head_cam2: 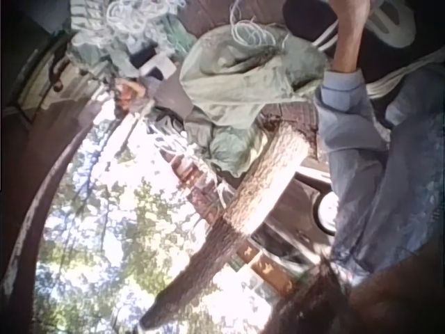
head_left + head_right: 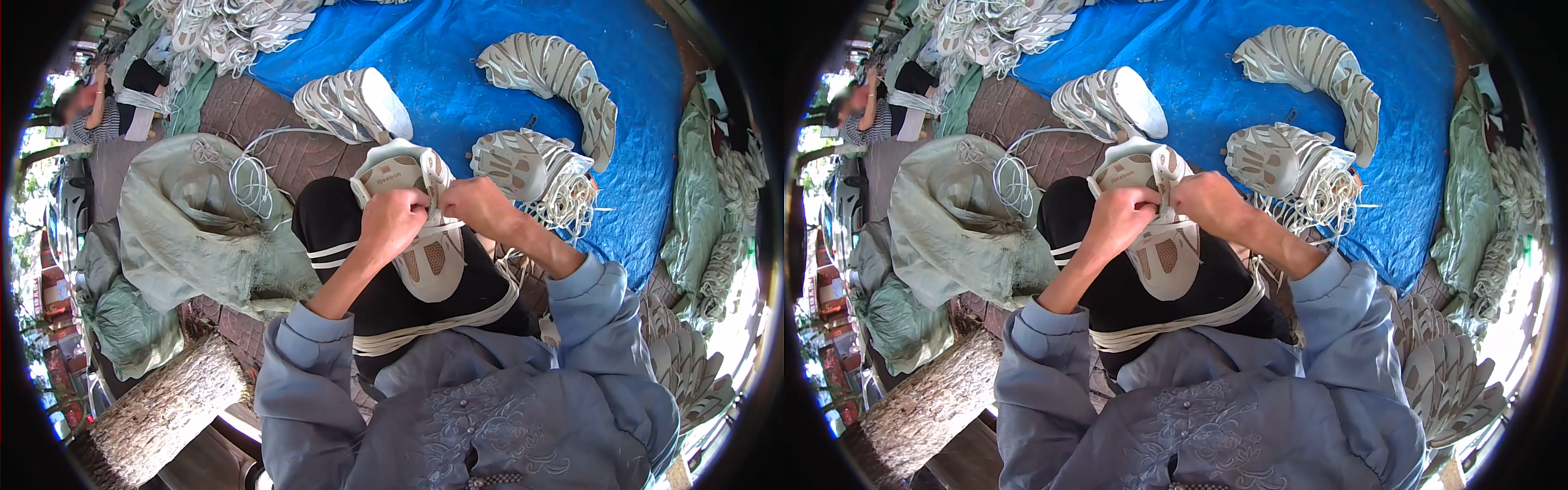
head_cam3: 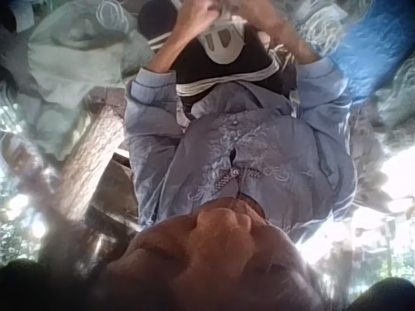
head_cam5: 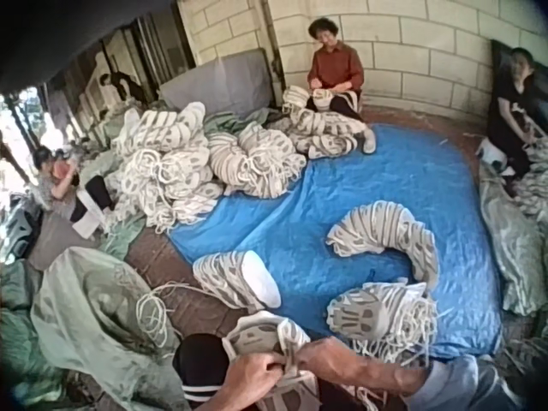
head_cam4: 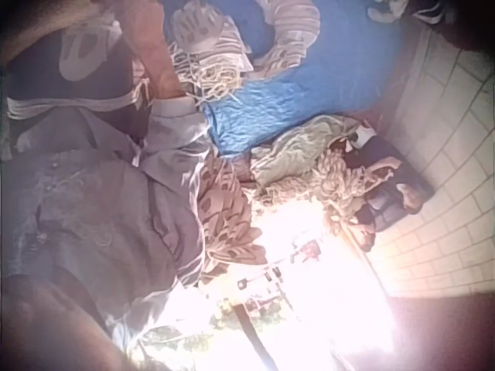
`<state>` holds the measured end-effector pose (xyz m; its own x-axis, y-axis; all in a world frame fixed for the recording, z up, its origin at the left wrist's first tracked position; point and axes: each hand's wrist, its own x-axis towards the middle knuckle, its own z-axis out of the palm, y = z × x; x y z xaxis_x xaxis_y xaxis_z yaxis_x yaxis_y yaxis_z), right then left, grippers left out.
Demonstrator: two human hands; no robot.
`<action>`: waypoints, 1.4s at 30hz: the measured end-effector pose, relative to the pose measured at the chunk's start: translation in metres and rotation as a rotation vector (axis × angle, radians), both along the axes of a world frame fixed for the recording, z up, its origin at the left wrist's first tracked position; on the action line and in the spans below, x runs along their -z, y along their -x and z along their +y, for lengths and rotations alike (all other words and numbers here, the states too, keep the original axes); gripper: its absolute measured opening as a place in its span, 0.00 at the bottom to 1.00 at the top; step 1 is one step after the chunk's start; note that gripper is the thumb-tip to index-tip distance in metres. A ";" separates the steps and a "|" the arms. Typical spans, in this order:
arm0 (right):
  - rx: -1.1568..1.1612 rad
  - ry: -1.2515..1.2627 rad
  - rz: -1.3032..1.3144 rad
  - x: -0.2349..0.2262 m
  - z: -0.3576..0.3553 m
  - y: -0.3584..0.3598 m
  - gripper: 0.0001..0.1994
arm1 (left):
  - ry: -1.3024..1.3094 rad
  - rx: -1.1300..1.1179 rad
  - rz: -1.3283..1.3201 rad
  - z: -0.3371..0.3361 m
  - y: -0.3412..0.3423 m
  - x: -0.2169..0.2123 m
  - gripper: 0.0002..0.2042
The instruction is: The person threads a long white shoelace through the eyelets of a white sneaker, pulling the lace tight and adjusting the fit. They handle the shoe and lace by hand, repeating the threading process to secure the laces.
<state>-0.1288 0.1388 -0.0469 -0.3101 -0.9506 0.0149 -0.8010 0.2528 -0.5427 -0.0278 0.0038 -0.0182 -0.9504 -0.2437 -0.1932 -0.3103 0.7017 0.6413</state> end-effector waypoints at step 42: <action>1.006 0.651 -0.910 0.015 0.231 0.339 0.11 | -0.524 -1.152 0.733 -0.386 -0.281 -0.001 0.13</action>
<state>-0.4676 0.3702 -0.0624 -0.9461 -0.2444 -0.2125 0.2186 0.0022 -0.9758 0.2531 -0.3822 -0.0173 -0.2047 -0.9766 -0.0666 -0.0255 -0.0627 0.9977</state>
